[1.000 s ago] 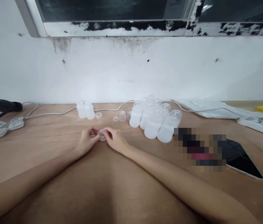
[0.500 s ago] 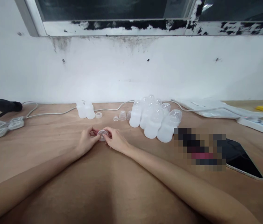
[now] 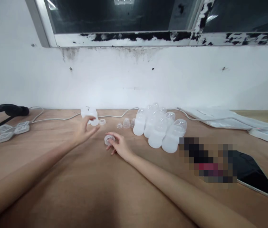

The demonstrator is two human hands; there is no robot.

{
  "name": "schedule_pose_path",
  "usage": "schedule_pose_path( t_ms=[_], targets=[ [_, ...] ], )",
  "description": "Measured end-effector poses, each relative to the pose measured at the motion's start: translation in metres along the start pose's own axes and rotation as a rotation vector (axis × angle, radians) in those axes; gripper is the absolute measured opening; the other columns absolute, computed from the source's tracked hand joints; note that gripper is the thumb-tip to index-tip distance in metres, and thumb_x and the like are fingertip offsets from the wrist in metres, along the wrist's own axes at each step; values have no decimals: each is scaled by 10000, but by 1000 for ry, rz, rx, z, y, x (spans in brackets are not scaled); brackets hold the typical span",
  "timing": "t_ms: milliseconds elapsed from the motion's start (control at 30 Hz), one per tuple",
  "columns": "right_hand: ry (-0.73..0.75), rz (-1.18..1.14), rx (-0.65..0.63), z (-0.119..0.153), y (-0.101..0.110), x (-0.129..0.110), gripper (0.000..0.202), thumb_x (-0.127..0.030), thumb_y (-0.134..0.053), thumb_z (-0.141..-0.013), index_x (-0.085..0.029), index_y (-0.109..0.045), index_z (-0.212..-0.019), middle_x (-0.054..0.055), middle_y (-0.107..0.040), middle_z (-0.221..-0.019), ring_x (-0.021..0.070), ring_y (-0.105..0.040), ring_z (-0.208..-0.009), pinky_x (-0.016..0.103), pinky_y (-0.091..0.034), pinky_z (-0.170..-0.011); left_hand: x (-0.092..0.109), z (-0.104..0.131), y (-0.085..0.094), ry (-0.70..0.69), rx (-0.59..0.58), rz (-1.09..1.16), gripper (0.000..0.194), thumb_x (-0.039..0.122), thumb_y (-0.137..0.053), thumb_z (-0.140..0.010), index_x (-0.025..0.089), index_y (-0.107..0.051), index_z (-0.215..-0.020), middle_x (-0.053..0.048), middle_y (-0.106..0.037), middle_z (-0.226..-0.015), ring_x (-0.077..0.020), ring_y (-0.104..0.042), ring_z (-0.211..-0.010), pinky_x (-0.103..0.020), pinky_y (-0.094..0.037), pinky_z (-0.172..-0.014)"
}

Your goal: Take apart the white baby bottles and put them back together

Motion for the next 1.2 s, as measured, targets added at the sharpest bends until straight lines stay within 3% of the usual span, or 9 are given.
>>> schedule_pose_path(
  t_ms=[67,133,267,400,500,633,833,967,1200],
  targets=[
    [-24,-88,16,0,0,-3,433,-288,-552,-684,-172,-449,-1089,70,-507,-928,134,-575,-678,182,-458,-403,-26,-32,7,-55,80,-266,526,457,-524,-704,114,-430,-1092,-136,-472,-1102,-275,-385,-1066,-409,-250,-917],
    [-48,-167,31,2,0,-6,429,-327,-542,-705,-175,-440,-1093,71,-505,-911,146,-570,-719,190,-464,-430,-53,-60,7,-144,18,-433,708,503,-600,-607,69,-412,-1135,-177,-461,-1121,-337,-285,-1144,-491,-67,-962],
    [-78,-301,81,4,1,-7,344,-396,-418,-791,-178,-447,-1056,71,-507,-852,151,-567,-718,207,-464,-460,-78,-79,5,-248,-172,-587,608,461,-620,-599,66,-500,-1046,-147,-564,-912,-325,-356,-1094,-502,14,-965],
    [-83,-328,104,3,2,-6,290,-376,-439,-787,-198,-440,-1016,56,-511,-840,148,-569,-710,216,-464,-475,-46,-42,15,-287,-184,-439,530,475,-585,-637,122,-506,-1025,-110,-547,-934,-261,-440,-994,-457,-73,-993],
    [-77,-338,103,3,2,-6,274,-368,-439,-790,-201,-440,-1007,49,-512,-830,144,-571,-693,226,-462,-477,-14,-2,13,-170,-190,-63,515,414,-537,-710,154,-408,-1136,-84,-484,-1042,-188,-461,-956,-351,-325,-906],
    [-83,-341,101,3,2,-6,272,-368,-434,-794,-202,-443,-1009,46,-515,-823,146,-573,-693,225,-454,-478,-3,31,-8,60,34,324,590,335,-561,-712,171,-295,-1212,-97,-405,-1135,-156,-452,-993,-245,-429,-785],
    [-68,-387,99,5,3,-8,331,-331,-492,-769,-217,-411,-1069,45,-526,-837,163,-581,-732,243,-457,-523,-15,35,-20,201,-56,484,534,360,-600,-673,125,-399,-1108,-95,-501,-1057,-174,-508,-940,-281,-430,-798],
    [-5,-567,83,3,8,-14,397,-210,-565,-716,-200,-401,-1077,49,-527,-953,155,-556,-891,291,-440,-785,-10,35,-16,248,-232,500,504,392,-565,-700,136,-430,-1113,-82,-551,-1024,-188,-534,-914,-286,-431,-786],
    [189,-355,50,-4,20,-18,299,-192,-618,-663,-185,-508,-941,35,-504,-1051,135,-451,-1036,273,-361,-903,15,32,-4,54,-308,276,469,432,-537,-717,178,-502,-1110,-51,-535,-980,-172,-507,-881,-262,-405,-757]
  ],
)
Point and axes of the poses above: each hand's wrist, its own z-axis away from the middle knuckle, its own y-axis out of the back of the hand, x = y × z, the point moved 1 cm from there along -z, towards the middle knuckle
